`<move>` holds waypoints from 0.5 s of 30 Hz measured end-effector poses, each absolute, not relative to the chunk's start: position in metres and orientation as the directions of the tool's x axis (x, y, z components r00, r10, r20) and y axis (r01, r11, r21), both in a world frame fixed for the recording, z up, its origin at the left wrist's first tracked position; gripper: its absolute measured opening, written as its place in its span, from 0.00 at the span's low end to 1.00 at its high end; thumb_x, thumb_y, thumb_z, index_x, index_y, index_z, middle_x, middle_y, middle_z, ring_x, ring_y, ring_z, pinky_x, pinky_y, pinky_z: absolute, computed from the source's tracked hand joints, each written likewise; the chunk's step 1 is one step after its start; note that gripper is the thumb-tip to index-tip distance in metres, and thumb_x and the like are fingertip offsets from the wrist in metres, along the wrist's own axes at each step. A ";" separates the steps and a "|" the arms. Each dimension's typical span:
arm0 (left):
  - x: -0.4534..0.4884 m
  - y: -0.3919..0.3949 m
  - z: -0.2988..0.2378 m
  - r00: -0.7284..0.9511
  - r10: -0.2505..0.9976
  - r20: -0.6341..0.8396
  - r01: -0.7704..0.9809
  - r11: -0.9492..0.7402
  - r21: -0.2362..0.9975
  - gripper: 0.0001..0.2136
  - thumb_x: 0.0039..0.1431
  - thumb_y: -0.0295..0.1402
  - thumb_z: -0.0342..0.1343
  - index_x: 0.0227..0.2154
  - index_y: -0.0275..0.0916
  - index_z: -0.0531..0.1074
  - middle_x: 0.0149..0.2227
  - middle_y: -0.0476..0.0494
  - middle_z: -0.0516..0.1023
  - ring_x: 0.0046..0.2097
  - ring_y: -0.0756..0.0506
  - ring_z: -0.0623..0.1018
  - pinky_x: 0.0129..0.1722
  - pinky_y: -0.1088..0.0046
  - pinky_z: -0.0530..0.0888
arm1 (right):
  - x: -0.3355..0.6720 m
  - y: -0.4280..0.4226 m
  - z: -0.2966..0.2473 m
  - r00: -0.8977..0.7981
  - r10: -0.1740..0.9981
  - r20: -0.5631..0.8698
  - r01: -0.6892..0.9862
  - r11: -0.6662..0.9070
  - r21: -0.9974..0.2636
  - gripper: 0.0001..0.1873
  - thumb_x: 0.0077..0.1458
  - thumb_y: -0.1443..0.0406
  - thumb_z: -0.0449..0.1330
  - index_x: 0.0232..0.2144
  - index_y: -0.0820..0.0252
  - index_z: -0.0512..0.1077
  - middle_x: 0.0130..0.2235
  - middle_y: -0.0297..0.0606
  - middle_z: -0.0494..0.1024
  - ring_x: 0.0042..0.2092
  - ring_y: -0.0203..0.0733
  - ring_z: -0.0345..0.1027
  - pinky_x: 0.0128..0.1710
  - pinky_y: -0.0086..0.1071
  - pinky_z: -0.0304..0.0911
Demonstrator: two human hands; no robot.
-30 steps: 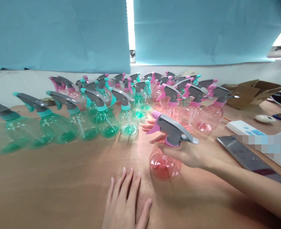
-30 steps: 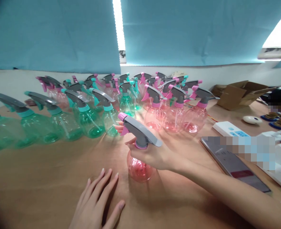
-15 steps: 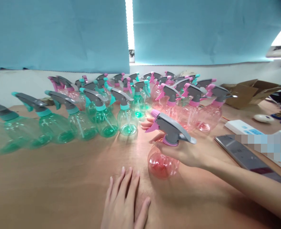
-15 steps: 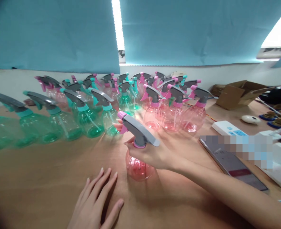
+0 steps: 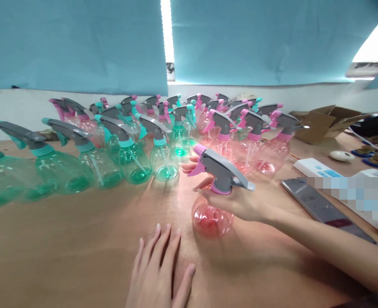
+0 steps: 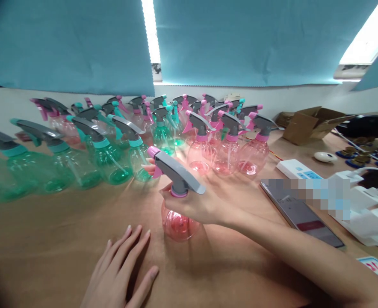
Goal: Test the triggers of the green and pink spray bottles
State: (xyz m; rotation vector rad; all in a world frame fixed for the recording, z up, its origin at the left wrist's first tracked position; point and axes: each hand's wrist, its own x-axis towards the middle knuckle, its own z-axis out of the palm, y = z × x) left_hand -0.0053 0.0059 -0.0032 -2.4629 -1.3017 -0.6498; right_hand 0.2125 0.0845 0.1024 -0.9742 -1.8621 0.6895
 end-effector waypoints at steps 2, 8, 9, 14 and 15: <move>-0.005 0.005 -0.003 0.488 0.710 0.508 0.834 -0.551 -0.031 0.21 0.65 0.38 0.47 0.58 0.35 0.62 0.56 0.37 0.72 0.58 0.36 0.69 0.58 0.54 0.62 | 0.213 0.086 0.097 -0.250 0.834 0.491 0.379 0.551 -0.743 0.28 0.48 0.68 0.56 0.53 0.46 0.68 0.33 0.31 0.80 0.29 0.39 0.72 0.27 0.32 0.70; -0.003 0.003 -0.001 0.491 0.714 0.499 0.836 -0.547 -0.039 0.21 0.65 0.38 0.46 0.58 0.34 0.62 0.56 0.37 0.72 0.58 0.36 0.69 0.58 0.54 0.62 | 0.213 0.087 0.093 -0.205 0.830 0.518 0.377 0.555 -0.741 0.27 0.48 0.67 0.57 0.52 0.45 0.69 0.28 0.30 0.77 0.26 0.39 0.70 0.23 0.30 0.68; -0.002 0.003 -0.001 0.492 0.713 0.499 0.835 -0.548 -0.040 0.21 0.65 0.38 0.46 0.58 0.34 0.62 0.56 0.37 0.72 0.58 0.36 0.69 0.58 0.54 0.62 | 0.213 0.086 0.094 -0.214 0.837 0.503 0.375 0.546 -0.749 0.27 0.48 0.66 0.56 0.52 0.45 0.69 0.25 0.30 0.76 0.26 0.40 0.69 0.22 0.29 0.67; -0.002 0.004 0.001 0.492 0.707 0.507 0.833 -0.552 -0.038 0.21 0.65 0.38 0.47 0.57 0.34 0.62 0.56 0.36 0.72 0.57 0.35 0.70 0.57 0.52 0.64 | 0.213 0.085 0.096 -0.222 0.848 0.481 0.372 0.529 -0.762 0.24 0.48 0.66 0.56 0.49 0.46 0.70 0.19 0.28 0.69 0.24 0.39 0.67 0.22 0.29 0.66; -0.002 0.004 0.001 0.491 0.706 0.511 0.833 -0.552 -0.038 0.21 0.65 0.38 0.47 0.57 0.34 0.62 0.56 0.36 0.72 0.57 0.35 0.70 0.56 0.52 0.64 | 0.213 0.085 0.096 -0.222 0.845 0.487 0.369 0.535 -0.760 0.23 0.48 0.66 0.56 0.48 0.47 0.71 0.20 0.28 0.70 0.25 0.40 0.68 0.23 0.30 0.67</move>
